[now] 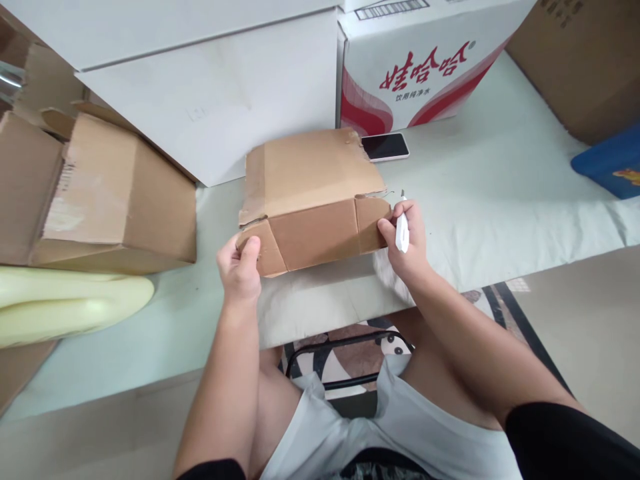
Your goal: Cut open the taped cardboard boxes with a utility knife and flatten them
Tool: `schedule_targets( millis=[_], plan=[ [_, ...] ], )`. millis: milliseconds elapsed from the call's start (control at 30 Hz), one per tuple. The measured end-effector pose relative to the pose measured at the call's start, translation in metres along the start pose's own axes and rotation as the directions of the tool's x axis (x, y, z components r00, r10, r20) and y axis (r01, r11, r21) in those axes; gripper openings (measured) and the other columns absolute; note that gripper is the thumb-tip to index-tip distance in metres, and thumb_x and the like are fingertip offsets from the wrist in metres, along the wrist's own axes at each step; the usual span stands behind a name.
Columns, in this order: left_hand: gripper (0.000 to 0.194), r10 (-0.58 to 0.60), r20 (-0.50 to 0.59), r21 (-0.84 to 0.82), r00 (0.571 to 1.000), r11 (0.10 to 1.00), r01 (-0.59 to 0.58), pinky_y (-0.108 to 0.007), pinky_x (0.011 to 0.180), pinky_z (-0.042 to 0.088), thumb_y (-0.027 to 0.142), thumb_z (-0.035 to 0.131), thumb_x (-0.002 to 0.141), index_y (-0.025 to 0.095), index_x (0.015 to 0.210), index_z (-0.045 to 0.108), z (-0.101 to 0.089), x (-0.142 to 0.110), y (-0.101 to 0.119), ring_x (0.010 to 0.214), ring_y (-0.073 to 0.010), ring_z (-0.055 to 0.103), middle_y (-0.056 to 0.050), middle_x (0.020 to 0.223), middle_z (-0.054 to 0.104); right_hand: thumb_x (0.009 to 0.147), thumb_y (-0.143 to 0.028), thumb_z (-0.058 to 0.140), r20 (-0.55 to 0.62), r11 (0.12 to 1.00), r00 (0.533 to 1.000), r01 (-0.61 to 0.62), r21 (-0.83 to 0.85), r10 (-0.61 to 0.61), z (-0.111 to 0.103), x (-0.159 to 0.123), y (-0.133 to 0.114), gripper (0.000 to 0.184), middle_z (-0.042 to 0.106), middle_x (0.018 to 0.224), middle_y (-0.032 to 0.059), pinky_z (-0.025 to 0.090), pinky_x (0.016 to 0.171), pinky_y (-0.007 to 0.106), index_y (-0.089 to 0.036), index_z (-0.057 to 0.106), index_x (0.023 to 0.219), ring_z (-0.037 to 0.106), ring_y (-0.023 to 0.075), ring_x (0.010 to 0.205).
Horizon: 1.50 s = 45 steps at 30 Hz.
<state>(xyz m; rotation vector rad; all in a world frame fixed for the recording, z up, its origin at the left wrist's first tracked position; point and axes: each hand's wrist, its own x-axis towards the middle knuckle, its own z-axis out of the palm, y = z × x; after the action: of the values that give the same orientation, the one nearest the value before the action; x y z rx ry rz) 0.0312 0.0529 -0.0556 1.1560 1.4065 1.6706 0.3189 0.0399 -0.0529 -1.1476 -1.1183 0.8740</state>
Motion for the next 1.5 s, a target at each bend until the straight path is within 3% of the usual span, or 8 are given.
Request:
schedule_targets(
  millis=[167,400,667,867,1000,1133,1333,1500],
  plan=[
    [0.047,0.023,0.004,0.011,1.000,1.000,-0.023,-0.024,0.056,0.037,0.057,0.084,0.072,0.018,0.069,0.059,-0.001,0.000,0.000,0.058,-0.0085,0.041,0.005,0.062,0.045,0.090,-0.043,0.075,0.004,1.000,1.000,0.009,-0.021,-0.009,-0.001,-0.001,0.000,0.039,0.043,0.075,-0.0060,0.034,0.058,0.031,-0.029,0.039,0.093,0.038,0.0132,0.061],
    [0.060,-0.028,0.035,0.024,0.999,0.999,0.027,-0.028,0.065,0.056,0.067,0.094,0.057,0.016,0.082,0.075,0.003,0.001,0.003,0.070,-0.0155,0.065,-0.003,0.078,0.071,0.089,-0.045,0.073,-0.022,0.999,1.000,0.005,-0.042,-0.006,-0.002,-0.001,-0.001,0.038,0.039,0.076,-0.0059,0.034,0.058,0.030,-0.029,0.039,0.093,0.038,0.0133,0.062],
    [0.056,-0.123,0.218,-0.120,0.968,0.981,0.151,-0.049,0.085,0.069,0.068,0.095,0.060,0.021,0.084,0.078,-0.002,-0.002,0.015,0.093,-0.0317,0.079,-0.008,0.083,0.077,0.090,-0.053,0.067,-0.174,0.992,0.976,0.127,-0.023,-0.129,0.000,0.003,0.002,0.037,0.041,0.082,-0.0033,0.042,0.065,0.032,-0.029,0.040,0.095,0.046,0.0159,0.070],
    [0.066,-0.148,0.236,-0.144,0.960,0.972,0.185,-0.051,0.093,0.068,0.076,0.093,0.056,0.021,0.089,0.077,0.002,-0.003,0.024,0.120,-0.0390,0.075,-0.013,0.094,0.080,0.090,-0.054,0.067,-0.188,0.991,0.976,0.097,-0.096,-0.113,-0.002,0.003,0.003,0.035,0.051,0.087,-0.0012,0.049,0.072,0.036,-0.028,0.044,0.096,0.056,0.0187,0.078],
    [0.075,-0.110,0.146,-0.213,0.983,0.967,0.140,-0.049,0.097,0.066,0.079,0.091,0.056,0.024,0.104,0.079,0.009,-0.003,0.033,0.120,-0.0369,0.075,-0.012,0.107,0.081,0.091,-0.069,0.064,-0.104,0.990,0.986,0.124,-0.072,-0.131,-0.002,0.002,0.003,0.044,0.059,0.090,0.0018,0.055,0.094,0.047,-0.029,0.047,0.096,0.070,0.0275,0.104],
    [0.076,-0.112,0.120,-0.298,0.986,0.944,0.143,-0.051,0.104,0.063,0.078,0.092,0.056,0.028,0.112,0.077,0.011,-0.003,0.036,0.126,-0.0375,0.072,-0.011,0.114,0.081,0.091,-0.072,0.064,-0.055,0.982,0.983,0.171,-0.076,-0.176,-0.001,0.002,0.001,0.045,0.064,0.092,0.0032,0.052,0.110,0.055,-0.030,0.048,0.097,0.069,0.0320,0.124],
    [0.084,-0.180,0.181,-0.334,0.967,0.913,0.232,-0.054,0.107,0.059,0.084,0.088,0.053,0.029,0.115,0.074,0.004,-0.001,0.035,0.136,-0.0405,0.063,-0.012,0.119,0.079,0.094,-0.068,0.066,-0.039,0.978,0.979,0.199,-0.063,-0.202,-0.003,0.002,0.006,0.042,0.075,0.114,0.0071,0.048,0.116,0.060,-0.031,0.047,0.103,0.068,0.0325,0.134],
    [0.073,-0.124,0.138,-0.376,0.983,0.911,0.167,-0.054,0.112,0.056,0.082,0.084,0.063,0.027,0.111,0.074,-0.002,0.004,0.035,0.138,-0.0385,0.062,-0.011,0.119,0.079,0.094,-0.069,0.065,-0.091,0.989,0.985,0.150,0.019,-0.147,-0.003,0.005,0.010,0.043,0.079,0.119,0.0070,0.039,0.122,0.064,-0.031,0.046,0.101,0.066,0.0321,0.137]
  ],
)
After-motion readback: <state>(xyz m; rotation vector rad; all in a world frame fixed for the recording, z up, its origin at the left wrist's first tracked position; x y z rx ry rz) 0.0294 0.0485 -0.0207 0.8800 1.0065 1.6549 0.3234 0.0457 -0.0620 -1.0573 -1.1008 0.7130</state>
